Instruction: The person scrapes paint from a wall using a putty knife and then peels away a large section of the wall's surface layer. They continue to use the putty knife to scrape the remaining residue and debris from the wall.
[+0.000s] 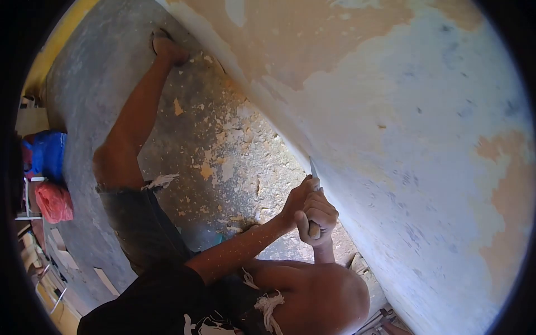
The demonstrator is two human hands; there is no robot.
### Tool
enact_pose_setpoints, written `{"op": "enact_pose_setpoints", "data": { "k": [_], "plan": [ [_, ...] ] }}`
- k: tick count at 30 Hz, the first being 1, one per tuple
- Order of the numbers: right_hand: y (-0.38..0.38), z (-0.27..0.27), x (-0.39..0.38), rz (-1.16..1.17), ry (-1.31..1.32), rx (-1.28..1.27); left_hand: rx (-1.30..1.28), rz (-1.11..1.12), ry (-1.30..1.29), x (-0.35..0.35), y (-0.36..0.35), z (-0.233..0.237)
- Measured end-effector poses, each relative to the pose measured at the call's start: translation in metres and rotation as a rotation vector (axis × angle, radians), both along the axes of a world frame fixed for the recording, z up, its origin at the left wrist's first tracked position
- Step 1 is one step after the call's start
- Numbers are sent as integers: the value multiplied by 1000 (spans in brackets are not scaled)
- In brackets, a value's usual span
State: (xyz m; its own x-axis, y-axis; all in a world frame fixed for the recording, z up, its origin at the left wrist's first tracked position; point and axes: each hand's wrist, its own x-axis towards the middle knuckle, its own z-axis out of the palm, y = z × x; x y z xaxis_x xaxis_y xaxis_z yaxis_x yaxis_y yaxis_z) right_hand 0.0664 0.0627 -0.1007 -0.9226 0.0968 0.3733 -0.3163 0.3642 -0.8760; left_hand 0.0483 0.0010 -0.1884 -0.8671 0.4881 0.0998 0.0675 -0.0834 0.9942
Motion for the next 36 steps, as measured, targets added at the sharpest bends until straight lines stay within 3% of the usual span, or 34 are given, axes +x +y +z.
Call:
{"op": "enact_pose_setpoints", "data": {
  "k": [2, 8, 9, 10, 11, 12, 14, 15, 18, 20, 21, 22, 25, 27, 28, 31, 33, 34, 36],
  "plan": [
    [-4, -14, 0, -124, -45, 162, -36, -16, -68, -1, -3, -9],
    [-11, -5, 2, -47, 47, 156, 28, 17, -81, 18, 11, -41],
    [-5, -15, 3, -69, -94, 203, 209, -137, -397, 25, 19, -78],
    [-4, -16, -1, -91, -232, 255, 199, -132, -416, 24, 21, -72],
    [-6, -8, 1, -149, -167, 352, 189, -127, -435, 23, 24, -65],
    [-11, -2, -1, -151, 8, 295, 179, -122, -454, 22, 25, -57],
    [-11, 5, 7, -64, 31, 243, 318, -35, -580, 38, 29, -49],
    [-8, -3, 13, -82, -77, 282, 375, -131, -645, 43, 28, -65],
    [4, -13, 6, -72, -146, 305, -80, -70, -162, 16, 22, -44],
    [-2, -1, 10, -24, 40, 274, -2, -57, -146, 15, 20, -33],
    [-1, -9, 13, -84, -105, 410, -10, -84, -191, 13, 20, -41],
    [4, -18, 8, -35, -184, 330, -20, -105, -229, 9, 19, -48],
    [3, -9, 5, -89, -69, 380, -26, -47, -129, 12, 15, -36],
    [1, -17, 16, -38, -151, 398, -39, -76, -186, 9, 13, -47],
    [2, -22, 11, -45, -266, 272, -52, -93, -211, 6, 11, -53],
    [2, -16, 4, -19, -174, 355, -49, -43, -107, 4, 7, -42],
    [-8, -22, -1, -95, -210, 446, -43, -65, -187, -8, 8, -61],
    [-5, -27, -15, -101, -335, 350, -29, -89, -244, -19, 4, -73],
    [-4, -26, -26, -65, -211, 476, -77, -91, -188, -30, -8, -67]
  ]
}}
